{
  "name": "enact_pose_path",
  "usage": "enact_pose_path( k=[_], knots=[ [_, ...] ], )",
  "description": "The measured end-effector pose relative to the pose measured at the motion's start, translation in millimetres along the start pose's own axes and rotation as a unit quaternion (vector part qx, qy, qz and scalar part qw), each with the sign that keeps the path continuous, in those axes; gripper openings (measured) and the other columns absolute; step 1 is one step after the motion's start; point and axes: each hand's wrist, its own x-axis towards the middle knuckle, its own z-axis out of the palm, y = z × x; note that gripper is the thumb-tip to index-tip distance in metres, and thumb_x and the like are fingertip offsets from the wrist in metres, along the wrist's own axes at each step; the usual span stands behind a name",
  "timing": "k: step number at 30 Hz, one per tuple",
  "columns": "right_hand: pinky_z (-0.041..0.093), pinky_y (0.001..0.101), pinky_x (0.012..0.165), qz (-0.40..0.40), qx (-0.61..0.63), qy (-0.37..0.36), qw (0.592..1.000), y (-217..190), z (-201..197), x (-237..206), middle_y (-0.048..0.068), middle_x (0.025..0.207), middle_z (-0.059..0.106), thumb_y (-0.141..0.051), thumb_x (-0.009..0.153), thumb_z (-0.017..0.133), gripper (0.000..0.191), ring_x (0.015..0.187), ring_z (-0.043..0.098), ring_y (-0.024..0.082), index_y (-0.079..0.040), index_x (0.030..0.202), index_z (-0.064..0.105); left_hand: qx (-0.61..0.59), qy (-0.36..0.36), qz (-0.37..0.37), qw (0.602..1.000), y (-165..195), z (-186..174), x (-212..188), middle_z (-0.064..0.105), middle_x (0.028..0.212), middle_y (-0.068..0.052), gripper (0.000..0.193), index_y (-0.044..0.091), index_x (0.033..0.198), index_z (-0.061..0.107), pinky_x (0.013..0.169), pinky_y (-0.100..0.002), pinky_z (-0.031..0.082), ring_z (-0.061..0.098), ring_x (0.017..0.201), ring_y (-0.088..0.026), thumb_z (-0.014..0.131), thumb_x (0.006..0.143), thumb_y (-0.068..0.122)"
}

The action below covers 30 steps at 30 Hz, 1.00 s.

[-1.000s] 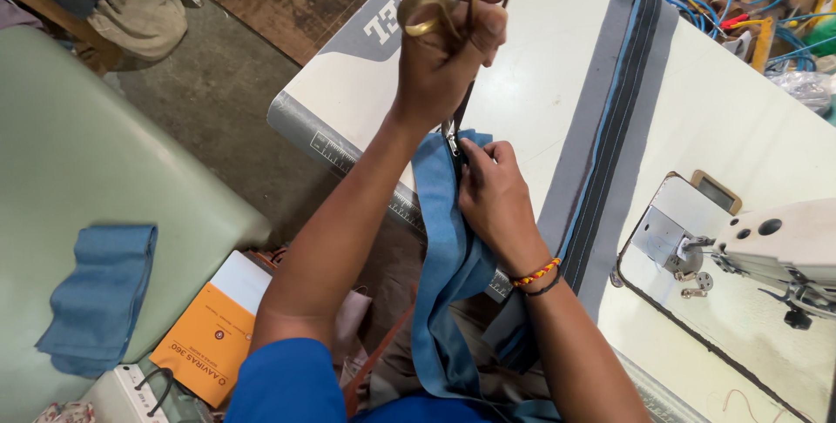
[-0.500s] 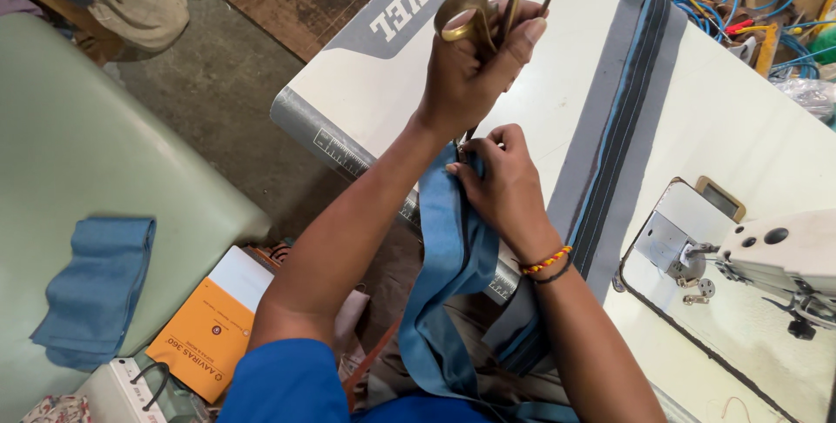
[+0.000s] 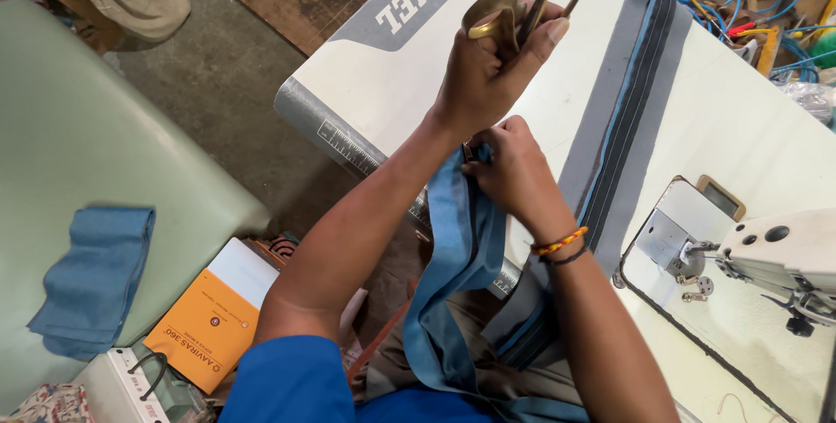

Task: The person aligns a zipper with a blue fabric piece, inserts the zipper pull, and uses shears to trim excess fabric. The person then folds and adjusts the fabric around the zipper, preparing it for sewing.

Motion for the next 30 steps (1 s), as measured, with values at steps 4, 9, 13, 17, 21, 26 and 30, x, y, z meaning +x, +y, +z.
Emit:
enact_pose_path(
  k=[4,9,13,17,21,26,30],
  knots=[
    [0.056,0.0401,0.084,-0.078,0.017,-0.015,0.997,0.6,-9.0,4.1,0.016,0.11,0.063,0.0,0.069,0.074,0.033,0.1,0.064,0.036,-0.003,0.102,0.073,0.022,0.003,0.007,1.0,-0.5,1.5,-0.6,0.064,0.074,0.007,0.018,0.002,0.115,0.071,0.06,-0.02,0.04,0.054,0.069,0.002,0.068,0.105,0.017],
    [0.053,0.043,0.082,-0.141,-0.113,0.034,0.983,-16.8,-9.1,-7.4,0.017,0.107,0.062,-0.006,0.078,0.073,0.022,0.094,0.063,0.035,-0.002,0.1,0.075,0.001,0.009,-0.01,1.0,-1.3,1.6,1.0,0.059,0.073,0.008,0.017,0.002,0.112,0.072,0.06,-0.021,0.038,0.05,0.065,0.003,0.068,0.106,0.017],
    [0.048,0.0411,0.071,-0.239,-0.256,0.046,0.936,-25.8,-16.2,-11.7,0.009,0.1,0.064,-0.01,0.09,0.067,0.007,0.086,0.061,0.029,-0.007,0.088,0.073,0.004,0.023,-0.002,1.0,-3.3,-2.1,3.2,0.056,0.073,0.009,0.018,0.003,0.111,0.072,0.061,-0.022,0.037,0.048,0.065,0.003,0.068,0.107,0.02],
    [0.047,0.0373,0.072,-0.252,-0.301,0.029,0.919,-27.3,-16.6,-9.3,0.006,0.096,0.062,-0.011,0.09,0.062,0.009,0.084,0.061,0.024,-0.008,0.086,0.069,0.021,0.035,-0.003,0.999,-6.6,-2.7,5.0,0.059,0.071,0.009,0.018,0.003,0.11,0.072,0.061,-0.022,0.041,0.052,0.069,0.002,0.068,0.105,0.02],
    [0.048,0.0392,0.07,-0.231,-0.302,-0.009,0.925,-23.5,-13.5,-6.3,0.008,0.091,0.06,-0.009,0.089,0.063,0.005,0.082,0.062,0.024,-0.006,0.088,0.067,0.005,0.049,-0.01,0.999,-10.4,-0.2,7.0,0.071,0.081,0.004,0.021,0.002,0.113,0.072,0.071,-0.022,0.053,0.063,0.08,0.0,0.07,0.104,0.02],
    [0.05,0.0427,0.07,-0.238,-0.257,0.031,0.936,-19.5,-10.5,-4.7,0.014,0.097,0.061,-0.004,0.089,0.063,0.014,0.085,0.063,0.029,0.001,0.102,0.067,0.015,0.065,-0.012,0.998,-12.2,4.3,6.6,0.079,0.091,0.0,0.025,0.001,0.115,0.073,0.078,-0.023,0.059,0.07,0.087,-0.003,0.072,0.101,0.022],
    [0.052,0.0439,0.076,-0.238,-0.196,0.053,0.95,-19.5,-5.4,-4.0,0.015,0.101,0.064,-0.001,0.086,0.065,0.025,0.09,0.063,0.034,0.0,0.11,0.068,0.043,0.068,-0.004,0.997,-10.8,5.8,6.5,0.08,0.089,-0.003,0.024,0.002,0.111,0.074,0.076,-0.024,0.061,0.072,0.084,-0.003,0.072,0.1,0.023]
  ],
)
